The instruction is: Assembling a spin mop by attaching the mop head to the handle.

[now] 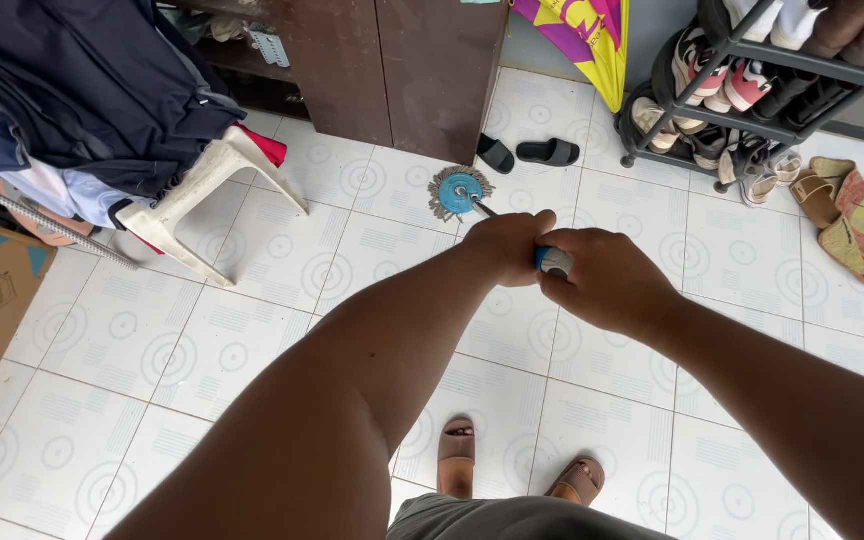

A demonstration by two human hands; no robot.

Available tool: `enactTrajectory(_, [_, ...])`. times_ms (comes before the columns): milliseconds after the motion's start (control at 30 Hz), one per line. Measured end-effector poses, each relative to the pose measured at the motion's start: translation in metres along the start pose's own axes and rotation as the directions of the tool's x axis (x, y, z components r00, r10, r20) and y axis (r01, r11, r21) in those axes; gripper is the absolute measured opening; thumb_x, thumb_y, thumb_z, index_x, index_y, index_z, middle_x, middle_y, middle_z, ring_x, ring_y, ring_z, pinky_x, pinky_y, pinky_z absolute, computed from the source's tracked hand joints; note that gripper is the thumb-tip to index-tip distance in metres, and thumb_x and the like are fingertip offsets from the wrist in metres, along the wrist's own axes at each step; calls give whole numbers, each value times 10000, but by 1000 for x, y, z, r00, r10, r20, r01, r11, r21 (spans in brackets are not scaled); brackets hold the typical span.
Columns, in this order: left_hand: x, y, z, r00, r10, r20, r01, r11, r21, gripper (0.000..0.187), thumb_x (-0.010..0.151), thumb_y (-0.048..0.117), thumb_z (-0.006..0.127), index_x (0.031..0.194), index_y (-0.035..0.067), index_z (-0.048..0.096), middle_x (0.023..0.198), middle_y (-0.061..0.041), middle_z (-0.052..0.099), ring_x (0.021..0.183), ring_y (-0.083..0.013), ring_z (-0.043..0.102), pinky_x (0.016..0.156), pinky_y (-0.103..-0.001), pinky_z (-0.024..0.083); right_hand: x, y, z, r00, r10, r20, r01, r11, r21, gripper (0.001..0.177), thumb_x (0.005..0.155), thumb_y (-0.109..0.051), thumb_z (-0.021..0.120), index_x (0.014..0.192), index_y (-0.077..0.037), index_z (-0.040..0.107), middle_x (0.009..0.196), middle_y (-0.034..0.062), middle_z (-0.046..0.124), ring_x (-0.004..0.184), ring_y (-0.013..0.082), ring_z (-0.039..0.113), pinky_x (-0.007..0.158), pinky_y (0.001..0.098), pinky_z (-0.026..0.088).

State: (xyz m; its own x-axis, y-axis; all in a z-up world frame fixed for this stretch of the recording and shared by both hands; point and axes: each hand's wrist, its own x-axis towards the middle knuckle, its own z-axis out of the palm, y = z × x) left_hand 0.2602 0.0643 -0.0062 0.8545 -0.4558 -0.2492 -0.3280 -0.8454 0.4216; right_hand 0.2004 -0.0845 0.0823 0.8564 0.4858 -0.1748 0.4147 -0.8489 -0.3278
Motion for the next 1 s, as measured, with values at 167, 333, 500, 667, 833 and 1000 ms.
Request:
enactTrajectory(167, [-45, 14, -21, 994, -90, 69, 88, 996, 26, 591, 828, 429, 756, 1238, 85, 504, 1025, -85, 730, 1010, -259, 721, 806, -434, 596, -9, -22, -9, 1000, 1, 28, -3, 998, 62, 415, 826, -234, 713, 1219, -104, 681, 967, 114, 776, 833, 271, 764, 776, 401, 617])
enactTrajectory(333, [-75, -4, 3, 988, -146, 47, 147, 989, -29, 551, 816, 415, 758, 1210, 106, 529, 1049, -83, 727, 1026, -259, 705, 816, -437, 590, -14, -38, 13, 990, 3, 140, -18, 994, 107, 468, 831, -288, 766, 1270, -154, 677, 983, 93, 782, 871, 242, 774, 803, 379, 618])
enactTrajectory(500, [-75, -37, 4, 930, -358, 83, 367, 897, -246, 478, 860, 327, 745, 1236, 131, 526, 1081, -64, 741, 983, -243, 728, 814, -420, 589, 29, -36, 44, 984, -159, 78, 158, 987, 19, 439, 870, -267, 740, 1245, -65, 633, 1091, 153, 736, 969, 305, 727, 833, 411, 601])
enactTrajectory(667, [-75, -47, 19, 933, -359, 36, 350, 876, -332, 575, 833, 252, 779, 1309, 127, 481, 1103, -73, 714, 970, -223, 735, 775, -386, 608, 31, -54, 43, 988, -49, 148, 67, 991, -118, 448, 883, -283, 717, 1273, -83, 622, 1108, 151, 730, 992, 303, 723, 857, 421, 603])
enactTrajectory(833, [-98, -15, 26, 953, -303, -21, 277, 895, -349, 624, 846, 331, 796, 1293, 48, 465, 1087, -102, 699, 988, -204, 728, 784, -361, 606, -8, -62, 22, 988, -51, 148, 72, 988, -140, 509, 869, -280, 723, 1320, -85, 594, 1115, 153, 721, 979, 303, 724, 850, 423, 596])
enactTrajectory(1000, [-121, 1, 19, 956, -291, -30, 258, 888, -381, 630, 807, 398, 812, 1252, 70, 510, 1079, -86, 693, 965, -207, 721, 772, -375, 589, -26, -70, 12, 976, -30, 216, 62, 987, -145, 554, 852, -310, 731, 1353, -120, 594, 1147, 125, 713, 1010, 275, 722, 867, 400, 604])
